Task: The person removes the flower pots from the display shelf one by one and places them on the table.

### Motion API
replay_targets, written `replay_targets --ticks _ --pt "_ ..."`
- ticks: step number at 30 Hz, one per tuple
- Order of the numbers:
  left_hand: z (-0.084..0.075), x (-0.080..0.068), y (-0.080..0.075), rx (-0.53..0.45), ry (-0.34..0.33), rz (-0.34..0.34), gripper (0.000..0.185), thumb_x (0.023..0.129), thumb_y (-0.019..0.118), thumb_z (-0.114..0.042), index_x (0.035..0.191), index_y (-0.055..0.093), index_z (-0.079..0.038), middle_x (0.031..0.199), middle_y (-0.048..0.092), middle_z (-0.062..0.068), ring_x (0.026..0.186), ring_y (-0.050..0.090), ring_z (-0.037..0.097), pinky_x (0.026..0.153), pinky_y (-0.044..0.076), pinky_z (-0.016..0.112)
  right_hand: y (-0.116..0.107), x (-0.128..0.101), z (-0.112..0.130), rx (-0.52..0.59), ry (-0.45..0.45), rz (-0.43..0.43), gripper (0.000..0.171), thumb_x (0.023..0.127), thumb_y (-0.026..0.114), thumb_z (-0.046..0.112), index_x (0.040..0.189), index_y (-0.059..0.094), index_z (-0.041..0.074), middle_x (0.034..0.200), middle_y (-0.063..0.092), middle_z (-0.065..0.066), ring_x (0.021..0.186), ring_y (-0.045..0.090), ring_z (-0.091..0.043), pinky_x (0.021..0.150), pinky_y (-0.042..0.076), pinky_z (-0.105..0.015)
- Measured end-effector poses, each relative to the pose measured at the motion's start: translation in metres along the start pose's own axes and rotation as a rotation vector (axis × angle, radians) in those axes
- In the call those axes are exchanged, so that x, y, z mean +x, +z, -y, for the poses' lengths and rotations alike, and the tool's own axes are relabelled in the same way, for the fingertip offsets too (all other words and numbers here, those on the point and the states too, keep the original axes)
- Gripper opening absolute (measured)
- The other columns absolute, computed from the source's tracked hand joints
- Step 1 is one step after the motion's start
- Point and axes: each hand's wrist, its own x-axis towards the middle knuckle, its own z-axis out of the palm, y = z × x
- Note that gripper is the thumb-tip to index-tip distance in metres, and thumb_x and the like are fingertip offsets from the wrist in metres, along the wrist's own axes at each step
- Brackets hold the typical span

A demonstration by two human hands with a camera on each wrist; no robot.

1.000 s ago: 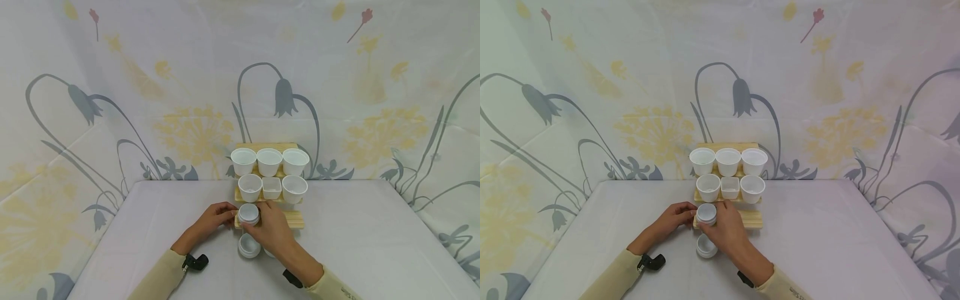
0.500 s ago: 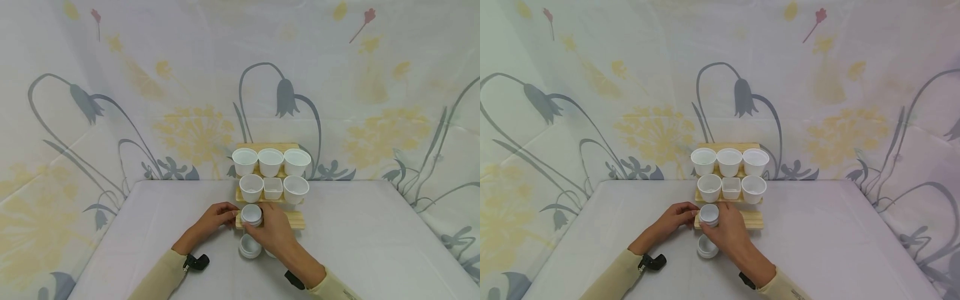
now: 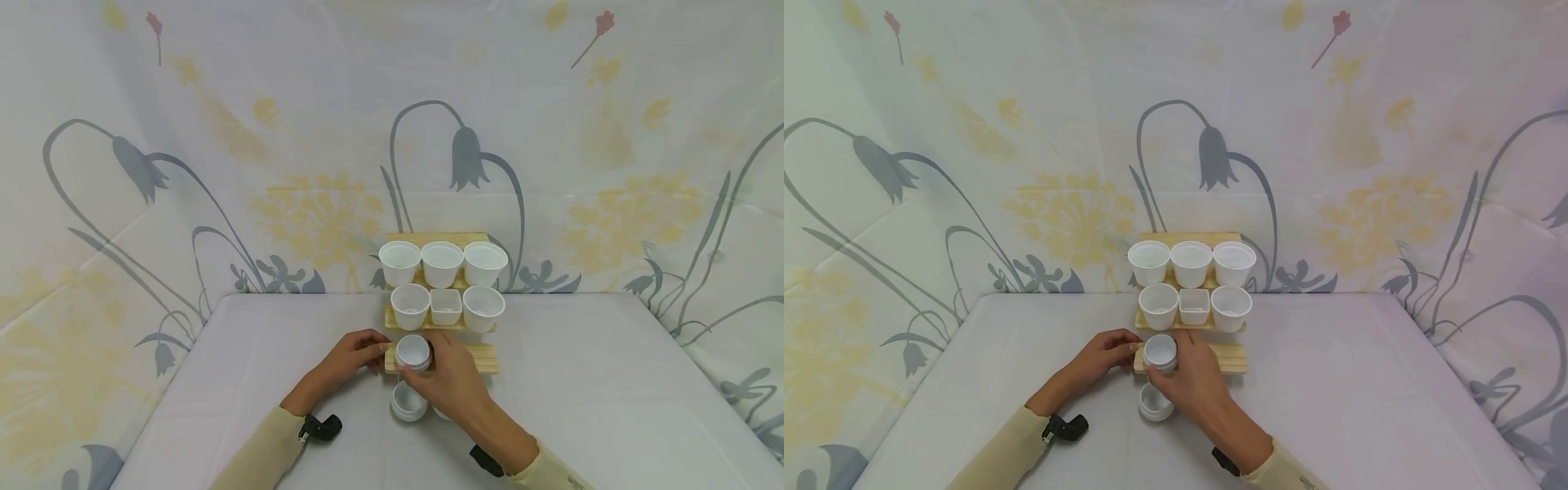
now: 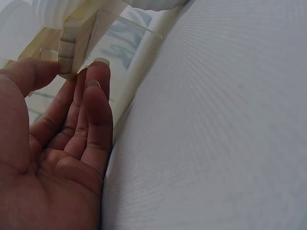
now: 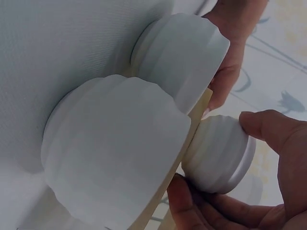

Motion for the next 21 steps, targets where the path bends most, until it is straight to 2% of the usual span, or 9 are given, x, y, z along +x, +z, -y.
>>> replay_targets --ticks 6,10,21 --pt "0.001 0.0 0.0 -0.001 0.001 -0.003 0.029 0.109 0.06 -0.018 0.126 0.068 0.004 0.101 0.072 0.006 0.089 0.067 0.018 0.08 0.058 0.031 -0.003 -0.004 -0.001 -0.012 -0.043 -0.011 0.049 0.08 0.096 0.019 0.118 0.067 0.008 0.11 0.066 -0.003 0.094 0.061 -0.014 0.081 0.056 -0.033" --pt "0.001 0.0 0.0 -0.006 -0.006 -0.007 0.028 0.109 0.06 -0.018 0.125 0.068 0.004 0.101 0.072 0.006 0.089 0.067 0.019 0.08 0.058 0.031 -0.003 -0.006 -0.002 -0.02 -0.052 -0.013 0.047 0.079 0.096 0.019 0.115 0.067 0.008 0.104 0.064 0.0 0.087 0.056 -0.011 0.076 0.053 -0.028" --pt "-0.001 0.0 0.001 -0.008 -0.008 -0.01 0.028 0.109 0.06 -0.018 0.125 0.068 0.005 0.098 0.071 0.006 0.088 0.066 0.02 0.079 0.058 0.03 -0.008 -0.011 -0.006 -0.073 -0.044 -0.036 0.048 0.078 0.096 0.022 0.114 0.069 0.007 0.104 0.067 -0.002 0.089 0.06 -0.013 0.077 0.054 -0.033"
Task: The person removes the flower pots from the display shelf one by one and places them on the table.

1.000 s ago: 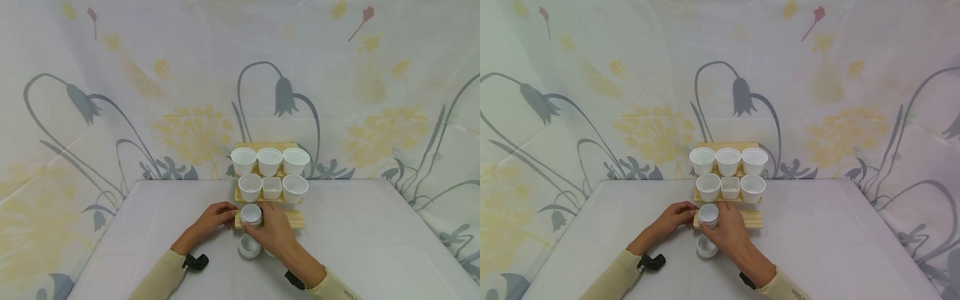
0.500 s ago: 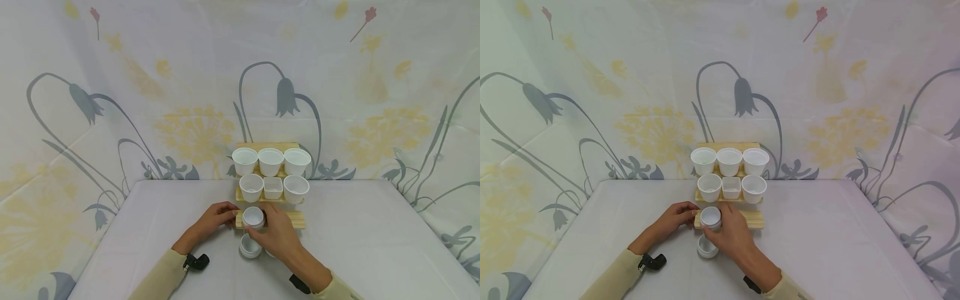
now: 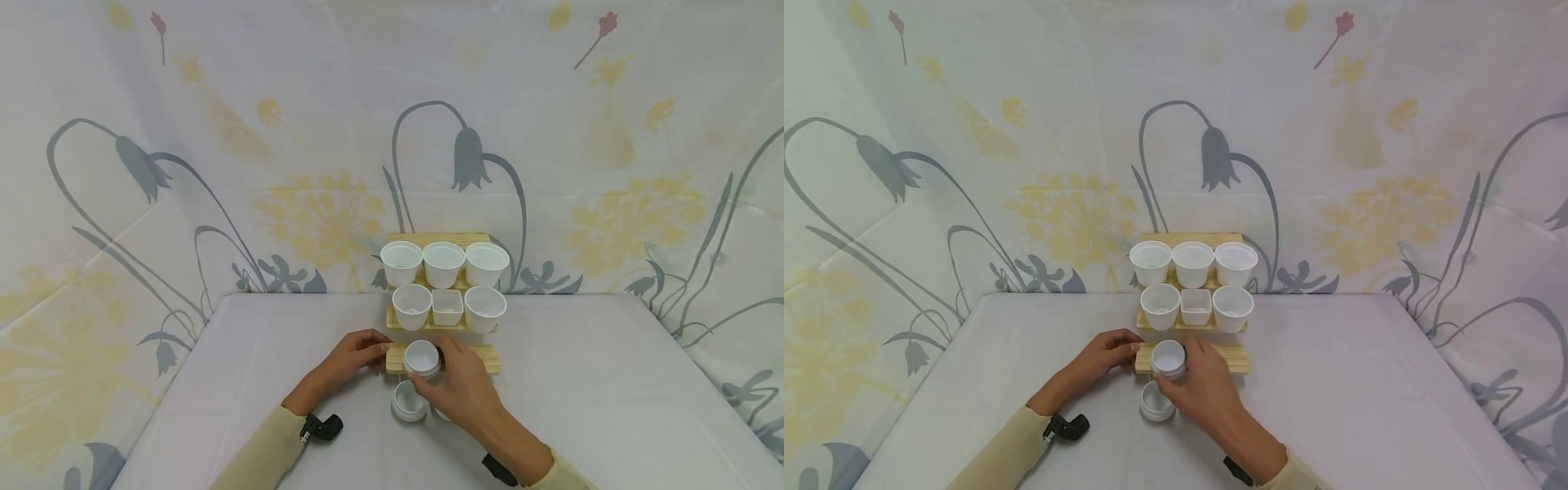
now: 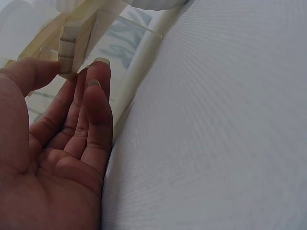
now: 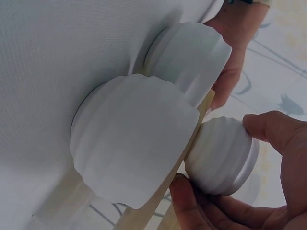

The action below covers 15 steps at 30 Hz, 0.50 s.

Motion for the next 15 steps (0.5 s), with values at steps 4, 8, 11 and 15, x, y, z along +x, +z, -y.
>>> replay_targets --ticks 4,8,11,15 --pt "0.0004 0.0001 0.0 0.004 0.0 0.001 0.028 0.109 0.06 -0.017 0.125 0.068 0.004 0.097 0.072 0.006 0.088 0.067 0.02 0.079 0.058 0.03 -0.0006 -0.0008 -0.0014 0.003 -0.004 -0.004 0.048 0.077 0.097 0.021 0.113 0.069 0.007 0.103 0.067 -0.003 0.088 0.06 -0.013 0.076 0.054 -0.033" --pt "-0.0002 0.0001 0.0001 0.015 0.003 0.004 0.028 0.109 0.06 -0.017 0.125 0.068 0.004 0.097 0.072 0.007 0.088 0.067 0.02 0.079 0.058 0.031 -0.0022 -0.0015 -0.0015 0.011 -0.012 -0.009 0.046 0.077 0.097 0.02 0.111 0.069 0.006 0.102 0.067 -0.003 0.086 0.06 -0.014 0.075 0.054 -0.032" --pt "-0.0005 0.0 -0.0001 0.016 0.005 0.005 0.028 0.109 0.059 -0.017 0.125 0.068 0.005 0.097 0.072 0.007 0.087 0.067 0.019 0.079 0.058 0.031 -0.0032 -0.0017 -0.0016 0.015 -0.015 -0.013 0.046 0.077 0.096 0.018 0.112 0.068 0.006 0.102 0.067 -0.003 0.087 0.06 -0.013 0.076 0.055 -0.032" --pt "-0.0003 -0.0003 -0.0007 0.008 0.007 0.006 0.028 0.109 0.059 -0.017 0.125 0.067 0.005 0.097 0.071 0.007 0.088 0.067 0.019 0.079 0.058 0.031 -0.0047 -0.0032 -0.0039 0.014 -0.009 -0.02 0.048 0.077 0.096 0.019 0.114 0.068 0.005 0.104 0.068 -0.003 0.089 0.062 -0.013 0.078 0.056 -0.033"
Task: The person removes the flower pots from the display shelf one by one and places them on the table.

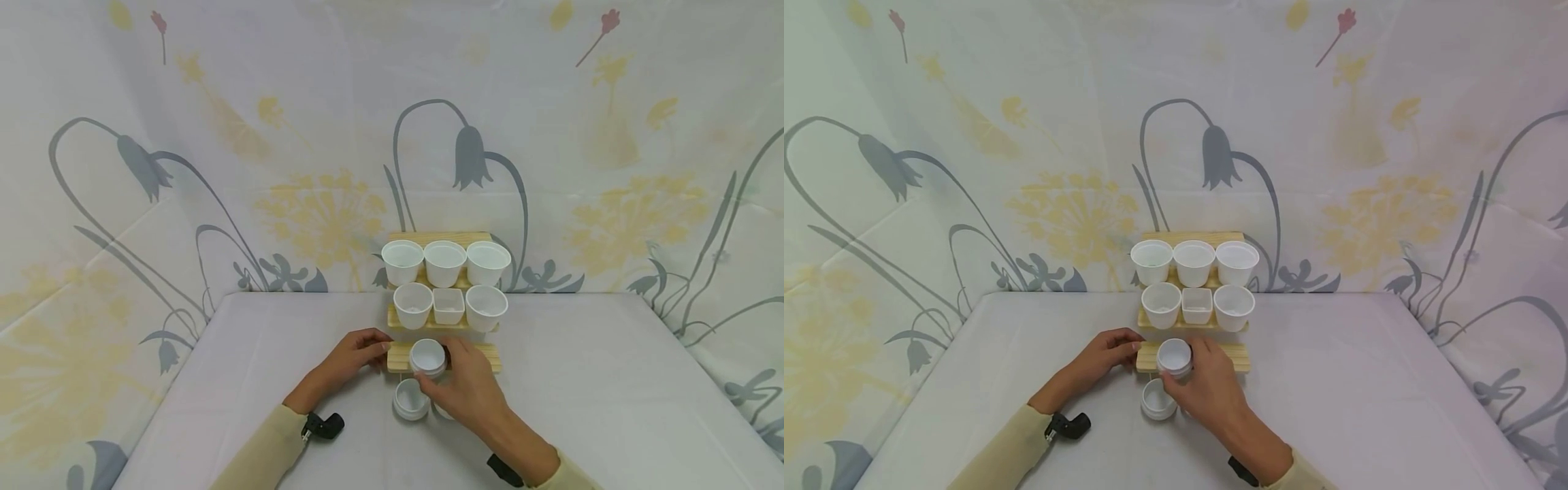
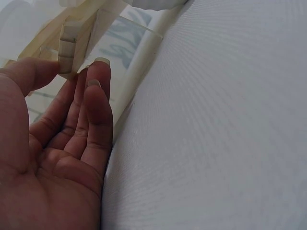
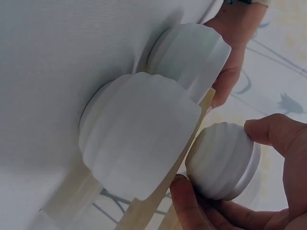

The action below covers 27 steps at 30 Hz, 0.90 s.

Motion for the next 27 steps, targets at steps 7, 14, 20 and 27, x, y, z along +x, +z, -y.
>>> replay_targets --ticks 7,14,20,27 --pt "-0.001 0.0 0.0 -0.004 0.007 -0.006 0.027 0.109 0.059 -0.015 0.124 0.068 0.005 0.096 0.072 0.006 0.086 0.067 0.018 0.077 0.058 0.03 -0.007 -0.005 -0.01 -0.024 -0.013 -0.029 0.054 0.076 0.097 0.021 0.118 0.068 0.003 0.107 0.068 -0.005 0.092 0.064 -0.014 0.079 0.058 -0.035" --pt "0.0 -0.001 0.001 -0.011 0.018 0.003 0.027 0.109 0.058 -0.014 0.123 0.067 0.007 0.095 0.071 0.006 0.085 0.067 0.016 0.077 0.058 0.029 -0.014 -0.011 -0.02 -0.043 -0.039 -0.056 0.054 0.075 0.097 0.019 0.118 0.067 0.003 0.106 0.068 -0.004 0.091 0.063 -0.014 0.078 0.058 -0.033" --pt "0.002 0.0 0.001 -0.001 0.011 0.004 0.027 0.109 0.059 -0.015 0.124 0.068 0.006 0.097 0.071 0.006 0.087 0.067 0.018 0.078 0.058 0.03 -0.021 -0.018 -0.025 -0.019 -0.046 -0.069 0.054 0.076 0.095 0.015 0.119 0.066 0.002 0.108 0.067 -0.005 0.092 0.065 -0.016 0.079 0.059 -0.034" --pt "0.003 0.001 0.0 -0.001 0.008 0.006 0.027 0.11 0.058 -0.016 0.124 0.068 0.005 0.097 0.071 0.006 0.088 0.067 0.019 0.078 0.058 0.031 -0.03 -0.024 -0.03 -0.022 -0.071 -0.098 0.054 0.075 0.095 0.012 0.119 0.066 0.003 0.107 0.067 -0.003 0.09 0.066 -0.014 0.077 0.059 -0.032"
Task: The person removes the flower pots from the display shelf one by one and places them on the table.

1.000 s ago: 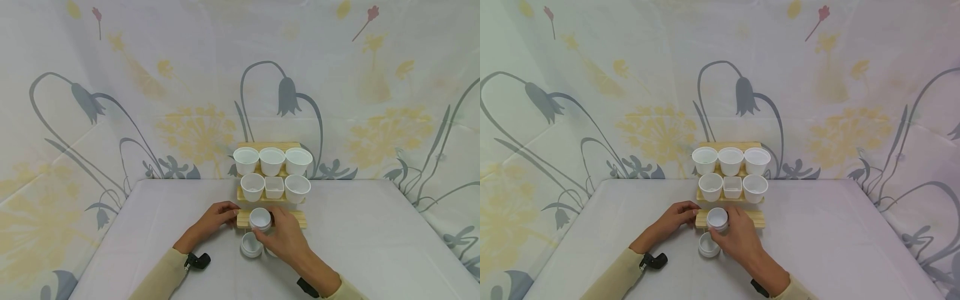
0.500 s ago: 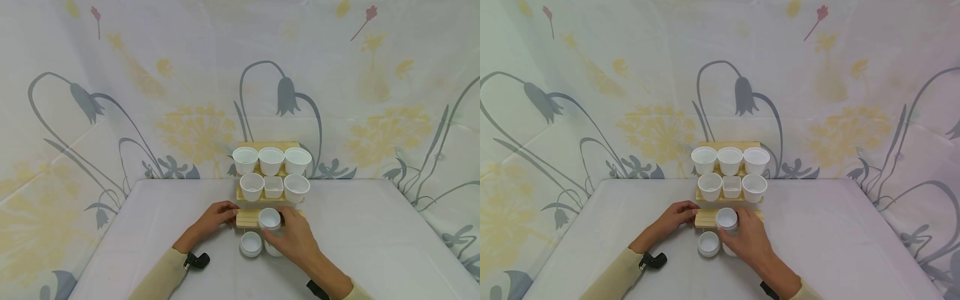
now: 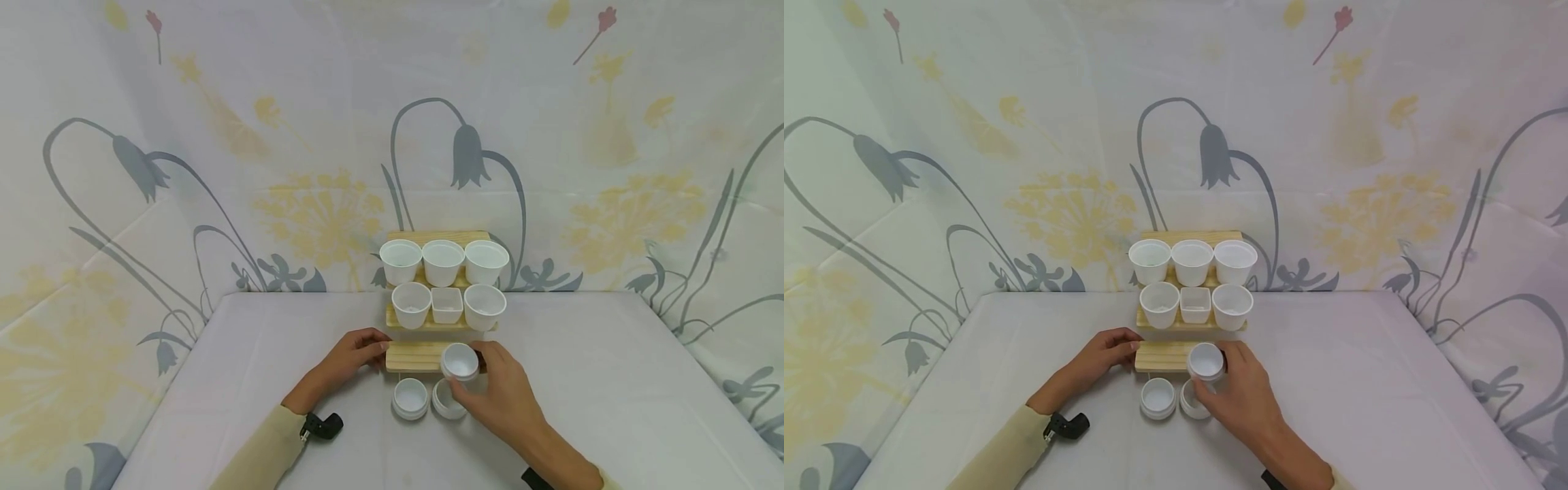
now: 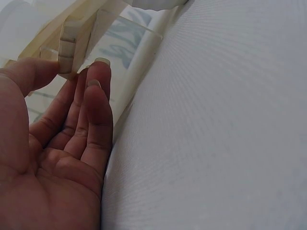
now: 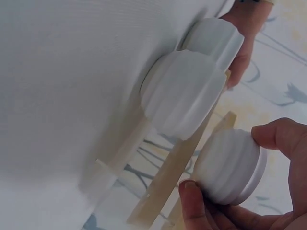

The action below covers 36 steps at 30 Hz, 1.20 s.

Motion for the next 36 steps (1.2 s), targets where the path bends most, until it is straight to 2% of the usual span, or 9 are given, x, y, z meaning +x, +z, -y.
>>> replay_targets --ticks 6,12,23,36 --pt "-0.001 -0.001 0.0 -0.002 0.0 0.0 0.027 0.11 0.058 -0.015 0.123 0.068 0.005 0.097 0.071 0.006 0.087 0.067 0.018 0.078 0.058 0.031 -0.005 -0.006 -0.006 -0.004 -0.036 -0.038 0.055 0.072 0.096 0.01 0.118 0.066 0.005 0.106 0.067 -0.001 0.087 0.065 -0.012 0.074 0.059 -0.03" --pt "-0.005 -0.002 0.001 -0.005 -0.001 -0.001 0.028 0.11 0.058 -0.017 0.124 0.069 0.005 0.099 0.071 0.007 0.088 0.067 0.019 0.079 0.058 0.031 -0.011 -0.013 -0.009 -0.025 -0.022 -0.036 0.054 0.072 0.096 0.01 0.116 0.066 0.006 0.105 0.066 0.001 0.085 0.061 -0.009 0.073 0.057 -0.026" --pt "-0.004 -0.002 0.001 0.002 -0.004 -0.002 0.028 0.11 0.058 -0.017 0.124 0.068 0.005 0.099 0.071 0.006 0.09 0.067 0.021 0.079 0.058 0.03 -0.019 -0.023 -0.018 -0.074 -0.009 -0.028 0.05 0.07 0.094 0.012 0.109 0.064 0.006 0.101 0.064 0.002 0.083 0.061 -0.008 0.071 0.056 -0.027" --pt "-0.004 -0.002 0.001 0.003 -0.003 0.0 0.029 0.11 0.058 -0.017 0.124 0.068 0.006 0.1 0.071 0.007 0.09 0.067 0.021 0.079 0.058 0.031 -0.03 -0.026 -0.021 -0.103 0.127 0.117 0.048 0.067 0.092 0.014 0.102 0.059 0.008 0.091 0.06 0.003 0.078 0.054 -0.008 0.068 0.051 -0.029"
